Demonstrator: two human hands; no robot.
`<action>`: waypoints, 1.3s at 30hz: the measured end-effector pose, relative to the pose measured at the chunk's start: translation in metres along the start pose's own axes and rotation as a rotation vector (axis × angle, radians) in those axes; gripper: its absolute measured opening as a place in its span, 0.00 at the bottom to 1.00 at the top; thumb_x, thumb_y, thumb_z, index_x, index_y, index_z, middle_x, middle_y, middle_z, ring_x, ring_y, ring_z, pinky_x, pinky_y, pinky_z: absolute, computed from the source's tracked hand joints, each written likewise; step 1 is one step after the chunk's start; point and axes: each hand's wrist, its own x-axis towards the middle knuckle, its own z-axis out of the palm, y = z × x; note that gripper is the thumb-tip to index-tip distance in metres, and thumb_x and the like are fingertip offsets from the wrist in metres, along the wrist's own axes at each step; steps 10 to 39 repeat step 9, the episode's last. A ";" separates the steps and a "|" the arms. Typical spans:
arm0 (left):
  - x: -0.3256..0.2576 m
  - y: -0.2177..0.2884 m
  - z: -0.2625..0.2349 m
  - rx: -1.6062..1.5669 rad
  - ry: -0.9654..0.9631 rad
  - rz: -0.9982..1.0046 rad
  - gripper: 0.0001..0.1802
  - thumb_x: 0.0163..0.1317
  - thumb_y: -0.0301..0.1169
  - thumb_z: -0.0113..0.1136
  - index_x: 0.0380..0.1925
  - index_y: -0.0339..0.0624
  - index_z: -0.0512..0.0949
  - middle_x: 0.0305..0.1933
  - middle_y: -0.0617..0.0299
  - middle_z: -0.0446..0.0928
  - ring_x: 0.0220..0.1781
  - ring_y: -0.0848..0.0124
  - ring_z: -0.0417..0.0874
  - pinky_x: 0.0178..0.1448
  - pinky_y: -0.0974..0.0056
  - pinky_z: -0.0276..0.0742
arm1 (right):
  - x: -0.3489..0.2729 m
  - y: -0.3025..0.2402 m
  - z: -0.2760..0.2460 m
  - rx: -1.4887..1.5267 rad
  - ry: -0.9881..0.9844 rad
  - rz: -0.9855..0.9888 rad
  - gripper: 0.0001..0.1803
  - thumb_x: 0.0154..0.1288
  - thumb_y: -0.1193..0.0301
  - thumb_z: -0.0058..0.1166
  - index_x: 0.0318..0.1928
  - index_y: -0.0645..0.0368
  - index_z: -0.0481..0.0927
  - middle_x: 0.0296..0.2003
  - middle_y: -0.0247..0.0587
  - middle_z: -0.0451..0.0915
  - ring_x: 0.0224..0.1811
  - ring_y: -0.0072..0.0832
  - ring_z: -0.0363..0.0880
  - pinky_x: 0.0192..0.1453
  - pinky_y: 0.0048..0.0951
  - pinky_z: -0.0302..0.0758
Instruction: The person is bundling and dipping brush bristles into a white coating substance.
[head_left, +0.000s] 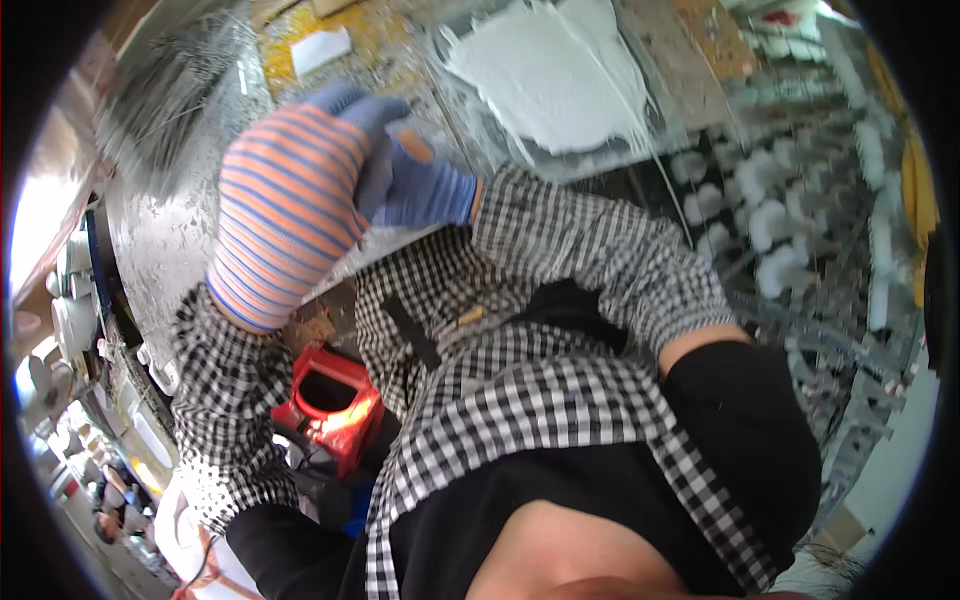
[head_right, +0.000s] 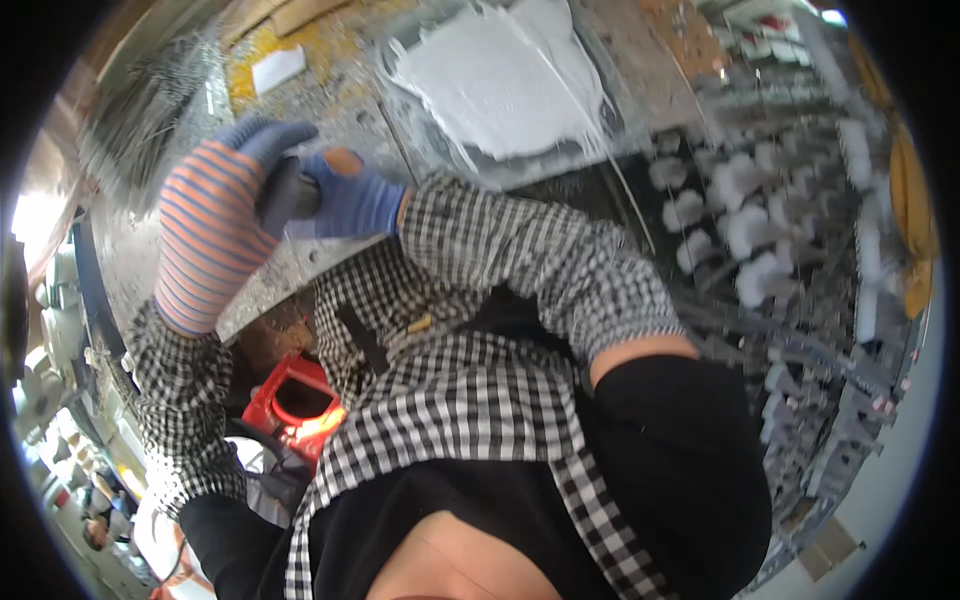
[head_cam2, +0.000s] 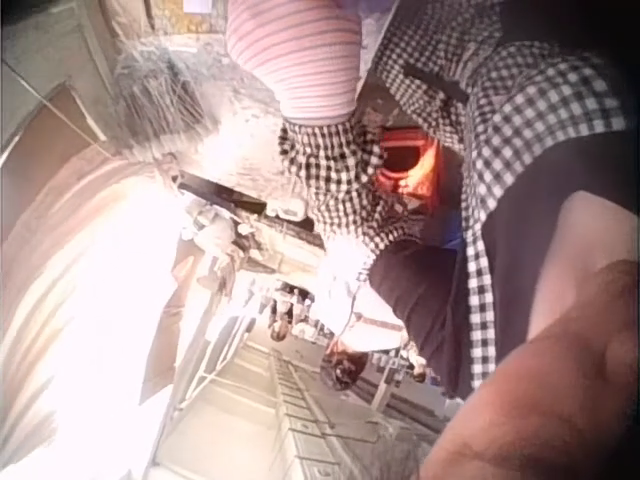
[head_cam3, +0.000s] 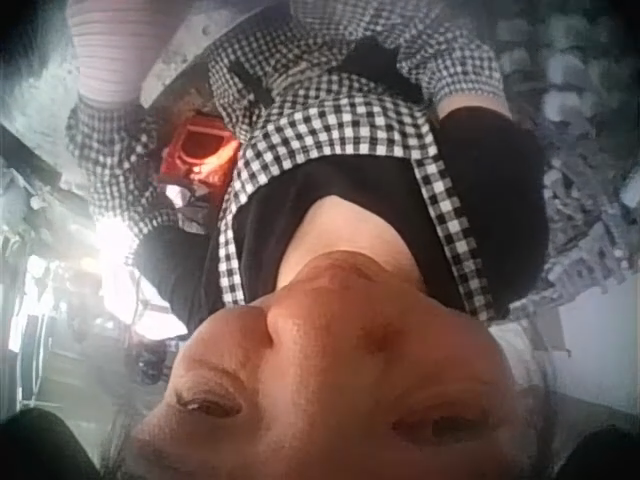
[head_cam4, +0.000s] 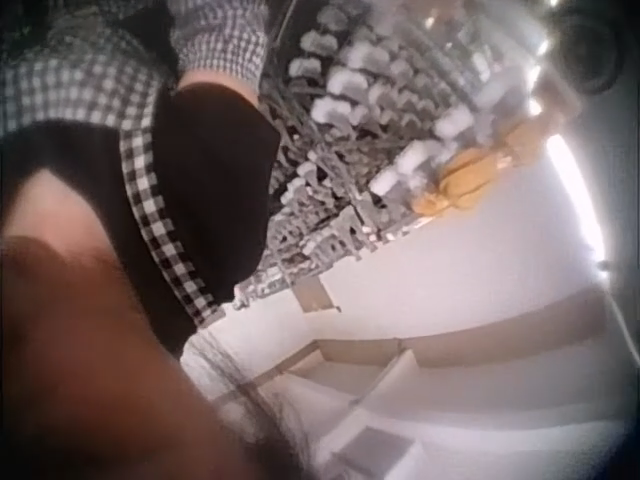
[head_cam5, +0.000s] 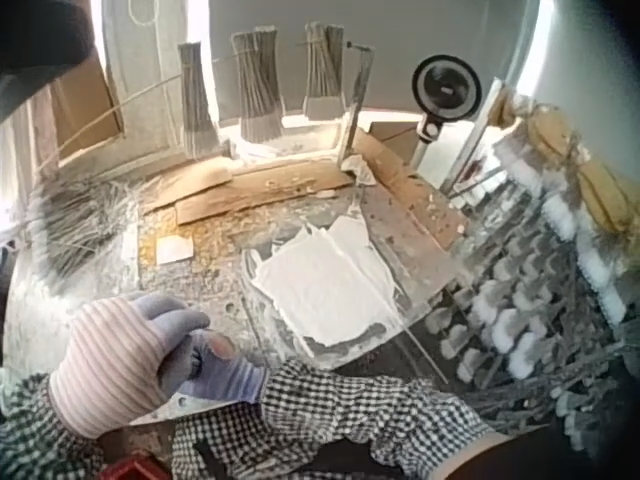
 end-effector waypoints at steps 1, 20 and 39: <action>0.002 0.004 -0.002 -0.056 -0.002 0.024 0.15 0.60 0.26 0.59 0.46 0.50 0.83 0.42 0.58 0.83 0.37 0.56 0.84 0.42 0.57 0.81 | -0.017 -0.023 0.006 -0.455 0.033 -0.183 0.17 0.53 0.68 0.71 0.42 0.57 0.81 0.36 0.33 0.85 0.39 0.24 0.83 0.45 0.29 0.79; 0.144 0.021 0.051 -0.683 0.131 0.528 0.22 0.60 0.35 0.65 0.54 0.42 0.77 0.50 0.54 0.80 0.51 0.60 0.82 0.52 0.55 0.82 | -0.065 -0.149 -0.132 -1.942 0.022 -0.982 0.23 0.56 0.57 0.69 0.45 0.61 0.82 0.39 0.40 0.85 0.39 0.28 0.86 0.43 0.29 0.86; 0.144 0.021 0.051 -0.683 0.131 0.528 0.22 0.60 0.35 0.65 0.54 0.42 0.77 0.50 0.54 0.80 0.51 0.60 0.82 0.52 0.55 0.82 | -0.065 -0.149 -0.132 -1.942 0.022 -0.982 0.23 0.56 0.57 0.69 0.45 0.61 0.82 0.39 0.40 0.85 0.39 0.28 0.86 0.43 0.29 0.86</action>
